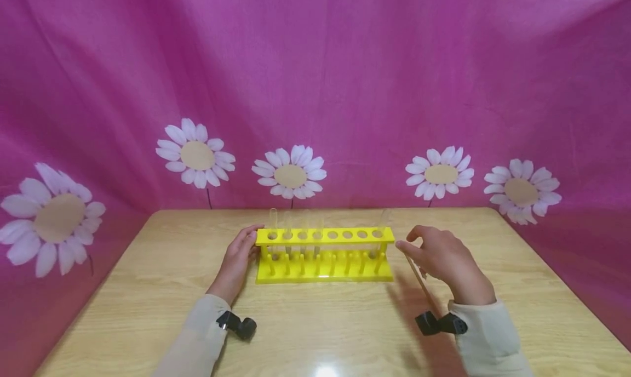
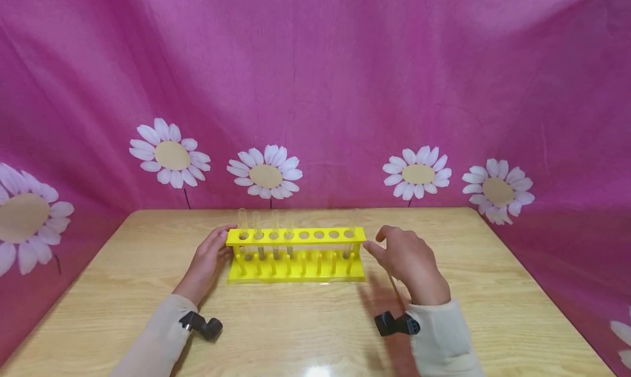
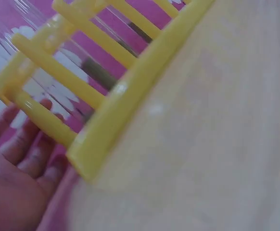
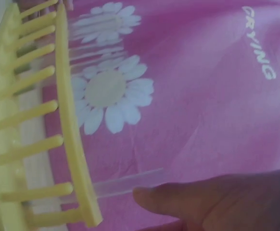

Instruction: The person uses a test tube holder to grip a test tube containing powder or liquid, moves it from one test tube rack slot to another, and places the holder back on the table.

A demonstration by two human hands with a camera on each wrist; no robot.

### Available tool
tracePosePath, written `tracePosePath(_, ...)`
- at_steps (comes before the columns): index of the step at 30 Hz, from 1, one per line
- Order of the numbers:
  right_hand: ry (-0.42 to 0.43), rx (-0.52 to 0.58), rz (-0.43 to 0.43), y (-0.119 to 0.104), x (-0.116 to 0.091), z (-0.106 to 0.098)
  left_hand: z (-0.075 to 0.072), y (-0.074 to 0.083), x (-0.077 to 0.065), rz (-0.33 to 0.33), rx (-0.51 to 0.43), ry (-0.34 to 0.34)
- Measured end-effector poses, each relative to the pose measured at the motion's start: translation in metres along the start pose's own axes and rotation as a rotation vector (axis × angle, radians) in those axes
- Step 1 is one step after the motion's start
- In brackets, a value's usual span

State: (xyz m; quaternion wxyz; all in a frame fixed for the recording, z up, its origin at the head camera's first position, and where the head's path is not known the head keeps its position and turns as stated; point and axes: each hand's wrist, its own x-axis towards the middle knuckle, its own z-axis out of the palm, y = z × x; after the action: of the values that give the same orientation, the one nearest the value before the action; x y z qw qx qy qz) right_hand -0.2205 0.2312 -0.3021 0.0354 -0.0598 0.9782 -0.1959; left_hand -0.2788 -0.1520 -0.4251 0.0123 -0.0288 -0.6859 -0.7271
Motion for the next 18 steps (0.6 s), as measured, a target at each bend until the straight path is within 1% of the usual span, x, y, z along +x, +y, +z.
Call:
tracePosePath(2,0.021,0.008,-0.014,-0.002,-0.004,-0.002,0.001,0.008,0.0,-0.011,0.018,-0.015)
tracePosePath(4,0.041,0.011,-0.029,-0.004,-0.008,-0.005,0.001,0.019,0.001,-0.015,0.07,-0.037)
tracePosePath(7,0.042,0.015,-0.068,-0.008,-0.016,-0.006,0.001,0.037,-0.002,0.006,0.24,-0.07)
tracePosePath(9,0.008,0.024,-0.107,-0.012,-0.021,-0.004,0.0,0.051,-0.007,0.026,0.383,-0.08)
tracePosePath(11,-0.043,0.045,-0.151,-0.016,-0.025,-0.001,0.0,0.063,-0.016,0.049,0.521,-0.08)
tracePosePath(13,-0.08,0.069,-0.192,-0.02,-0.029,0.001,0.001,0.076,-0.027,0.071,0.625,-0.087)
tracePosePath(14,-0.085,0.078,-0.213,-0.022,-0.031,0.002,0.002,0.082,-0.033,0.088,0.684,-0.09)
tracePosePath(16,-0.076,0.088,-0.249,-0.026,-0.035,0.003,0.006,0.093,-0.044,0.147,0.774,-0.105)
tracePosePath(18,-0.033,0.082,-0.288,-0.03,-0.04,0.003,0.011,0.101,-0.056,0.209,0.854,-0.131)
